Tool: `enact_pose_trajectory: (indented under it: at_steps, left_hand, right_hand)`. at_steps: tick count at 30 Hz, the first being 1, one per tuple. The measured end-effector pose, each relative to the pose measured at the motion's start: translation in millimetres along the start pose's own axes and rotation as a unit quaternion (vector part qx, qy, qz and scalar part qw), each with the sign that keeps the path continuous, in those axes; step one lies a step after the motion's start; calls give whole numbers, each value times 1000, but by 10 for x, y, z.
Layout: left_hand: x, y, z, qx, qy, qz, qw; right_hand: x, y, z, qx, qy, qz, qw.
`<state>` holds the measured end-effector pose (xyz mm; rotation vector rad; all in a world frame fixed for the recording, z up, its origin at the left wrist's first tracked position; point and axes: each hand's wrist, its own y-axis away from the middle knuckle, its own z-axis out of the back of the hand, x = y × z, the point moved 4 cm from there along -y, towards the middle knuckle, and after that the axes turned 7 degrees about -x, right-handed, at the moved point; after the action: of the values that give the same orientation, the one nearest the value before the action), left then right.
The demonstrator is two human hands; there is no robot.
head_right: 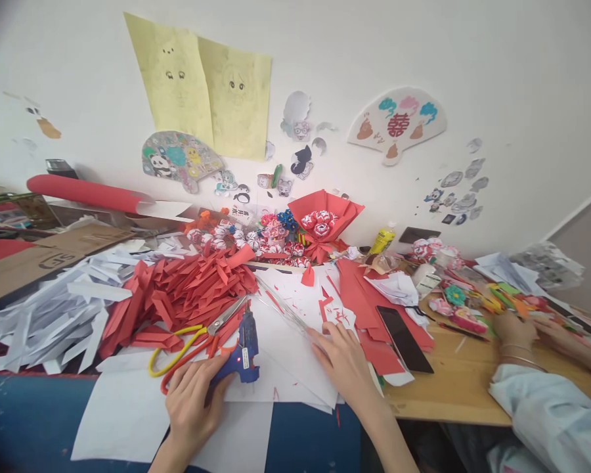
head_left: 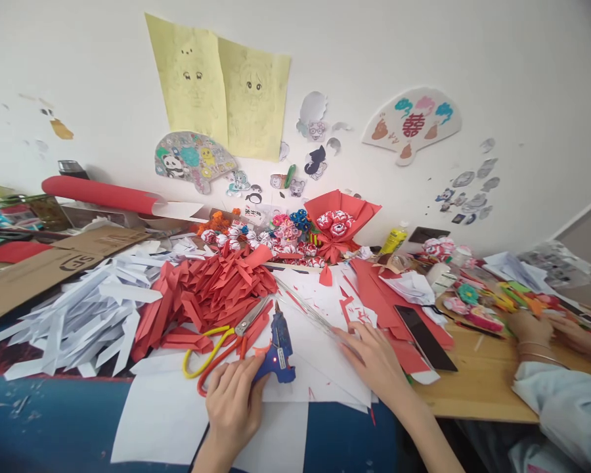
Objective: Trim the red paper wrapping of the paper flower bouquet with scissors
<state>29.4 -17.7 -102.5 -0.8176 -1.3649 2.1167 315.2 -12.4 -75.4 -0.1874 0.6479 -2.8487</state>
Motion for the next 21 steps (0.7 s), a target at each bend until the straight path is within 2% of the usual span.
enact_pose_trajectory:
  at_steps: [2, 6, 11, 17, 21]
  left_hand:
    - [-2, -5, 3, 1, 0, 1, 1000]
    - [-6, -10, 7, 5, 2, 1, 1000]
    - [-8, -7, 7, -4, 5, 1, 1000]
    - [-29, -14, 10, -9, 12, -6, 1000]
    - [-25, -15, 9, -9, 9, -2, 1000]
  right_hand:
    - [5, 1, -1, 1, -3, 2, 1000]
    - [-2, -5, 10, -34, 12, 10, 999]
    - [-11, 4, -75, -3, -5, 24, 1000]
    - [-101, 33, -58, -71, -40, 12, 997]
    - [-81, -62, -76, -59, -38, 12, 997]
